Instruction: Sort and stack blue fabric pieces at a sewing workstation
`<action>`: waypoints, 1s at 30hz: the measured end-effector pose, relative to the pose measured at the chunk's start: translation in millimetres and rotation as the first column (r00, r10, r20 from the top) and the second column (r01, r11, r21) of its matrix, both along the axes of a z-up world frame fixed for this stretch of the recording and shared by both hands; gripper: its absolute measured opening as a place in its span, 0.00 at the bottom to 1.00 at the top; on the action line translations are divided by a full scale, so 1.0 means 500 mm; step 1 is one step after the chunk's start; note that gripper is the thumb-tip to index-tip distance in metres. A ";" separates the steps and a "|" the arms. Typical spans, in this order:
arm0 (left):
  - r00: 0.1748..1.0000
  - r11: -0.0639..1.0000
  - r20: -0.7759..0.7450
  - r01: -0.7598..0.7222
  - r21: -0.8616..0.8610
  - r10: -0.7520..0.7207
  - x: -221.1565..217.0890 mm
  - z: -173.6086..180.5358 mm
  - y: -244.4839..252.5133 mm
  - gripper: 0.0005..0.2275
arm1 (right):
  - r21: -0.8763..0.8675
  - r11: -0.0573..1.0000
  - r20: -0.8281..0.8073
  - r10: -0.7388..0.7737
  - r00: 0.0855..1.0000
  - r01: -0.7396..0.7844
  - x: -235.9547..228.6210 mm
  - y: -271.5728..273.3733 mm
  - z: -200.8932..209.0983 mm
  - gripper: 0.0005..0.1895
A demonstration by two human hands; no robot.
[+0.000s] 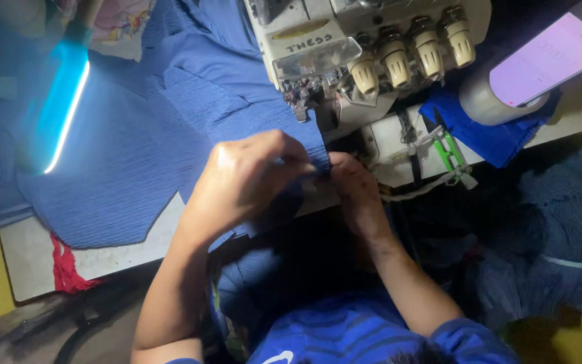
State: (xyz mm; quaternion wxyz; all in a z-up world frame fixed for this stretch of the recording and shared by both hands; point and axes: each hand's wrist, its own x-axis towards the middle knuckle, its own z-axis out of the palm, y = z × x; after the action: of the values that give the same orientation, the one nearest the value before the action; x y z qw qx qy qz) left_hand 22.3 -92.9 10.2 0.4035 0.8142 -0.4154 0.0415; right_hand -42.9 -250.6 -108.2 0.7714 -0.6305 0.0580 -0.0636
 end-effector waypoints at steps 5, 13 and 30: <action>0.932 0.954 0.295 -0.262 0.143 0.212 0.040 -0.036 -0.017 0.06 | 0.374 0.919 -0.227 -0.042 0.973 0.127 0.009 -0.002 -0.001 0.22; 0.937 0.946 0.232 -0.296 0.134 0.261 0.066 -0.072 -0.014 0.06 | 0.348 0.930 -0.032 0.140 0.990 -0.121 0.015 -0.005 -0.006 0.25; 0.921 0.914 0.189 -0.371 0.166 0.340 0.070 -0.068 -0.005 0.04 | -0.109 0.994 0.075 -0.022 0.997 0.030 0.000 0.033 -0.003 0.07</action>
State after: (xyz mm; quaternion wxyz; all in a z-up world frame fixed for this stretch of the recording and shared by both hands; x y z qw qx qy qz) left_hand 57.2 -95.2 -23.6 0.2721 0.9066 -0.2923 0.1363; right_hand -43.0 -234.0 -109.8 0.7364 -0.6683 0.0341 -0.1000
